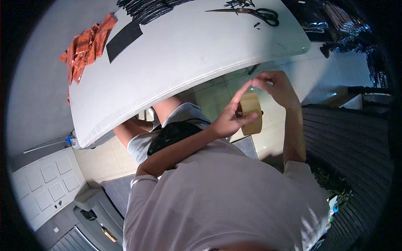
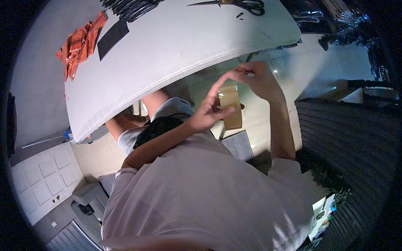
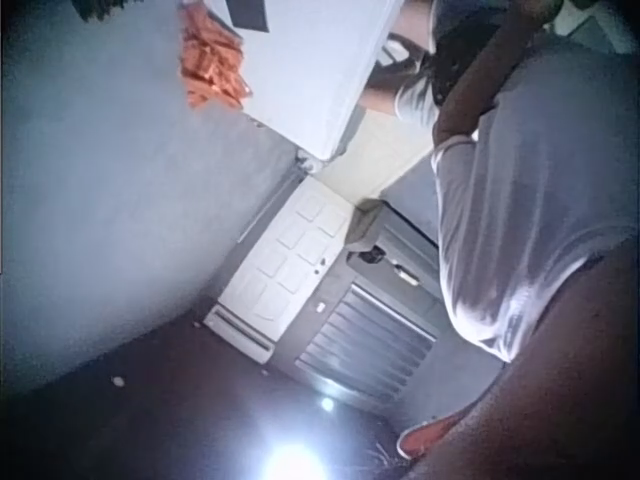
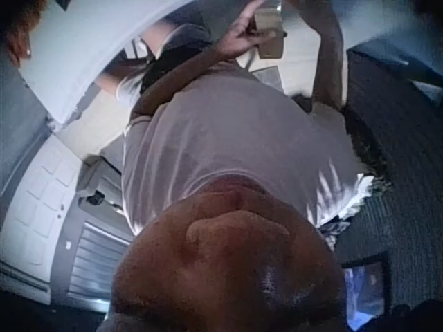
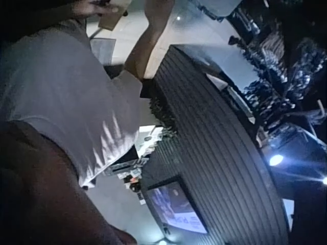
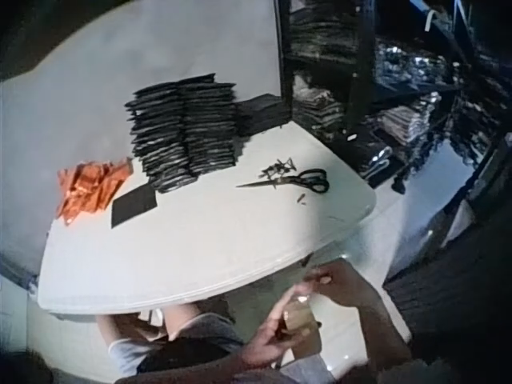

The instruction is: Cutting tape and securing bundles of zip ties to the edge of a table.

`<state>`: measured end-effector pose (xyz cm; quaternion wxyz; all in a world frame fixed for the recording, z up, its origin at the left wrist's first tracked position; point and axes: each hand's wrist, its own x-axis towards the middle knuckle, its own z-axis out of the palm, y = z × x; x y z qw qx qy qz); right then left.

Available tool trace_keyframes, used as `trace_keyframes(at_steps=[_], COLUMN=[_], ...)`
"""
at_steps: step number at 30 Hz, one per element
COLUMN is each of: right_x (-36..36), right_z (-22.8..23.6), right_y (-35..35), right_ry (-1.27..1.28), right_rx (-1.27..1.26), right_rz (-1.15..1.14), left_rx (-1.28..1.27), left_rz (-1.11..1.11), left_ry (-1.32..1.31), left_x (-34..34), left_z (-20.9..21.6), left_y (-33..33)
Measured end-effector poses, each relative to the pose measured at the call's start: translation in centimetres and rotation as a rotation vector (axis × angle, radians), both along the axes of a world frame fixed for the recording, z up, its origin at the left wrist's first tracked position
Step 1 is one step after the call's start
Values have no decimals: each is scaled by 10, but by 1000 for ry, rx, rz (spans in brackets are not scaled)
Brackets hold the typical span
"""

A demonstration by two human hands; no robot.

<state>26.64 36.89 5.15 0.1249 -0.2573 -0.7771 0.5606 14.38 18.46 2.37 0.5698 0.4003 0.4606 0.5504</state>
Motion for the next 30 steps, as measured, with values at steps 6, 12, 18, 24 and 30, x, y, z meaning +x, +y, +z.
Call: trace_keyframes(at_steps=[6, 12, 18, 24, 30], right_x=[3, 15, 42, 48, 49], right_z=[-19, 25, 66, 90, 95], right_y=[-1, 1, 26, 41, 75], right_ry=[117, 297, 286, 317, 305], right_rx=[-63, 110, 337, 279, 431], right_rz=[-56, 58, 256, 306, 288], left_rx=[-2, -10, -235, -282, -72], left_rz=[-38, -68, -69, -252, -54], left_ry=[42, 45, -240, -337, -186], left_x=[-2, 10, 47, 59, 94], left_z=[-2, -32, -30, -15, -32], left_y=[3, 27, 72, 101, 115])
